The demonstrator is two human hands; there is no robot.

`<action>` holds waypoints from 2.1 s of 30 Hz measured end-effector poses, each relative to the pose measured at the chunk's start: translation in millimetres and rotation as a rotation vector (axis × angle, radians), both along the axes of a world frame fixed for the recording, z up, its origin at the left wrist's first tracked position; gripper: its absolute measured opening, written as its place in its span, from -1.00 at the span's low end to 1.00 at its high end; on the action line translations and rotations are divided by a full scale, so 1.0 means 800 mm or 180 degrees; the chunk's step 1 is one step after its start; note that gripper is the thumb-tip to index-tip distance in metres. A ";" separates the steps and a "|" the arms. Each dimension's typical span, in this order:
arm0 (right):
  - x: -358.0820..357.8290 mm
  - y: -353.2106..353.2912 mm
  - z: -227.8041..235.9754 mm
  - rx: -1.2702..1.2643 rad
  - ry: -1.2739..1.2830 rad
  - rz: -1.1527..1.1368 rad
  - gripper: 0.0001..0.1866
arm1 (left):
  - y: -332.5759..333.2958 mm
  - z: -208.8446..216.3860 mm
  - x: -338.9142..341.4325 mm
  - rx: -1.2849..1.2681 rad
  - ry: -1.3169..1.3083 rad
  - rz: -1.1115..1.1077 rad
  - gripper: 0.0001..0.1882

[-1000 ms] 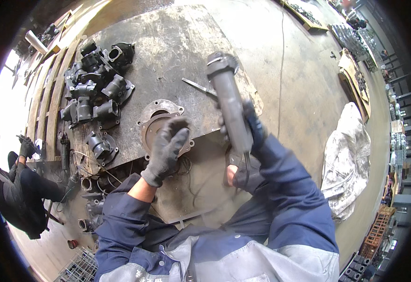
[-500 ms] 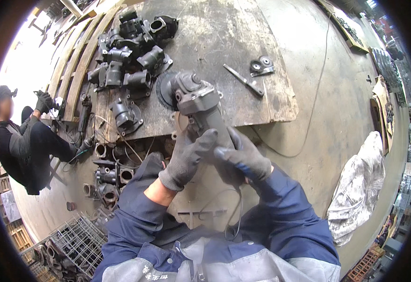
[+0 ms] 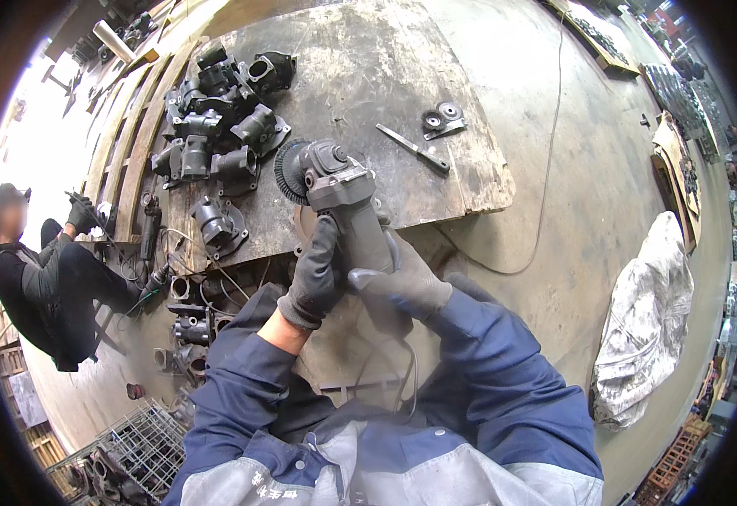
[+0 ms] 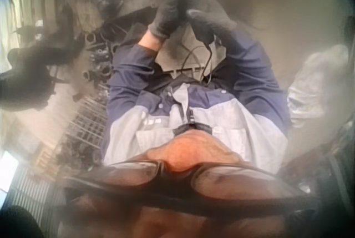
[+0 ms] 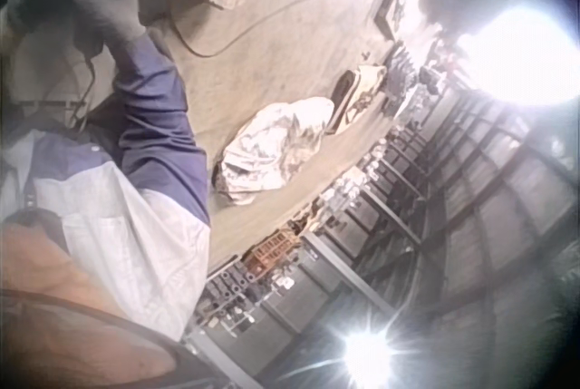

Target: The person sits on the floor and uses an angle grinder to smooth the edges of metal parts. They pick up a part, grind its edges, inspect it, and place it into a wire basket. The process is repeated with another part.

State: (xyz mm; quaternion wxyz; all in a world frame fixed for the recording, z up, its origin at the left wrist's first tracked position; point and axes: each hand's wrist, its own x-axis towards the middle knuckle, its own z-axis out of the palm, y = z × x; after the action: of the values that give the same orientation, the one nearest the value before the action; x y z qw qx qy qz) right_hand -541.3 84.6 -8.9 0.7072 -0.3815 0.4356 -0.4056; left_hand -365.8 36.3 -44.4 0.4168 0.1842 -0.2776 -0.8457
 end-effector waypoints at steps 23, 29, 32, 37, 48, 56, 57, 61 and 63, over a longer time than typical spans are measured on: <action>0.010 0.026 0.013 -0.0725 0.1454 -0.0574 -0.07 | 0.014 0.007 -0.026 0.0173 0.0246 0.0071 -0.26; 0.016 0.034 0.022 -0.0724 0.1819 -0.0687 -0.08 | 0.012 0.014 -0.028 -0.0043 0.0319 -0.0273 -0.06; 0.014 0.031 0.018 -0.0681 0.1641 -0.0787 -0.10 | 0.010 0.015 -0.036 -0.0075 0.0187 -0.0054 -0.27; -0.007 0.032 0.002 -0.0730 0.1915 -0.0788 -0.04 | 0.012 0.009 -0.048 0.0080 -0.0158 0.0195 -0.44; -0.016 -0.006 -0.043 -0.0446 0.0723 -0.0506 -0.24 | 0.012 0.012 -0.010 -0.1070 -0.1688 0.0110 -0.48; 0.019 -0.026 0.003 0.0389 0.0843 -0.0638 -0.37 | -0.035 0.062 0.089 -0.0365 -0.2410 0.1567 -0.40; 0.023 -0.028 0.007 0.0410 0.0895 -0.0540 -0.36 | -0.044 0.064 0.106 -0.0354 -0.2193 0.1992 -0.44; 0.034 -0.044 0.018 0.0204 0.1375 -0.0109 -0.30 | -0.079 0.061 0.160 0.0002 -0.1354 0.3204 -0.50; 0.042 -0.059 0.024 0.0129 0.1505 0.0144 -0.31 | -0.086 0.058 0.181 0.0117 -0.1108 0.3299 -0.52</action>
State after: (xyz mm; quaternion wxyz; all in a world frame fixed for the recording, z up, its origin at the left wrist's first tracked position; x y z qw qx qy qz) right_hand -507.8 37.6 10.4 0.6020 -0.4614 0.5884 -0.2802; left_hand -221.2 -32.8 2.0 0.7236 0.4413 -0.2005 -0.4914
